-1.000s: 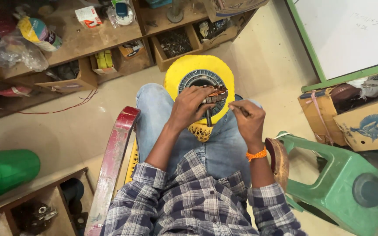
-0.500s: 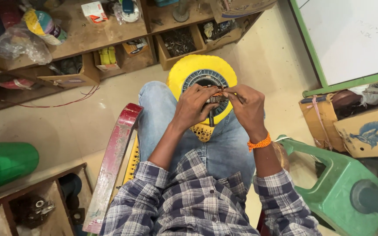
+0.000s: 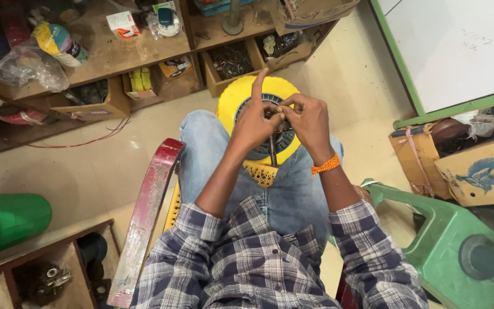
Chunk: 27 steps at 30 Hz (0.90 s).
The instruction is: The person sits on a chair and uses a small metal tool to adjust or tighten parts on a circular electrical component resting on a yellow stool. The hands repeatedly probe and manipulate the component's internal parts throughout the clip.
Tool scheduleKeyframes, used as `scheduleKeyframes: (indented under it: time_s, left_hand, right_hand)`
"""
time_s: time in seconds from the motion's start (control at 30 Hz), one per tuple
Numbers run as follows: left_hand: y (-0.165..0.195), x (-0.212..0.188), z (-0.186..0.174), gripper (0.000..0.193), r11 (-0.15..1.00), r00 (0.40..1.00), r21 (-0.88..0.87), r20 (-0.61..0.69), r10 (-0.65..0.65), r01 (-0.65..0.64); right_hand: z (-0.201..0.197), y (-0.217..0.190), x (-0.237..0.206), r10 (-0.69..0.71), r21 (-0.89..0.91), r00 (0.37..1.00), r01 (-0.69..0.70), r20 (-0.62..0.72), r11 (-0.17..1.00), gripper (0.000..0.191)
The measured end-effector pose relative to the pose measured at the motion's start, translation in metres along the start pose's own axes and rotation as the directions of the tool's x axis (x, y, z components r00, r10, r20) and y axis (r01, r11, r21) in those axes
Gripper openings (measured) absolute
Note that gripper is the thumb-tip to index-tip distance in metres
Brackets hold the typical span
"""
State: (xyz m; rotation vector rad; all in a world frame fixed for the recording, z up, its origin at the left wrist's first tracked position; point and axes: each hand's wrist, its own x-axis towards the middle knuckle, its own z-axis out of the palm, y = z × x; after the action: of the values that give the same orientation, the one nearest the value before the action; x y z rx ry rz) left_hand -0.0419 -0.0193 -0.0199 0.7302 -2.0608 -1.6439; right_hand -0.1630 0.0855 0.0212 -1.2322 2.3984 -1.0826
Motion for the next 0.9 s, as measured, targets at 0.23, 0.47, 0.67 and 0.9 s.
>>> scheduleKeyframes:
  time_s: [0.23, 0.47, 0.67, 0.9]
  left_hand:
    - [-0.020, 0.030, -0.033, 0.099, 0.845, 0.868, -0.516, 0.476, 0.144, 0.143]
    - [-0.027, 0.012, -0.051, 0.090, 0.880, 0.860, -0.474, 0.461, 0.220, 0.030]
    - [-0.024, 0.008, -0.052, 0.082, 0.919, 0.891, -0.394, 0.420, 0.173, 0.007]
    - [-0.010, -0.008, -0.054, 0.046, 0.956, 0.933, -0.261, 0.290, 0.213, -0.137]
  right_hand:
    - [-0.007, -0.010, -0.009, -0.007, 0.142, 1.000, 0.006, 0.006, 0.990, 0.010]
    - [0.000, -0.038, -0.064, 0.040, 0.176, 0.998, -0.032, -0.040, 0.984, 0.011]
    - [0.025, -0.026, -0.084, 0.082, 0.215, 0.994, -0.065, -0.069, 0.974, 0.011]
    - [0.069, 0.046, -0.115, 0.258, 0.700, 0.961, -0.253, 0.101, 0.668, 0.008]
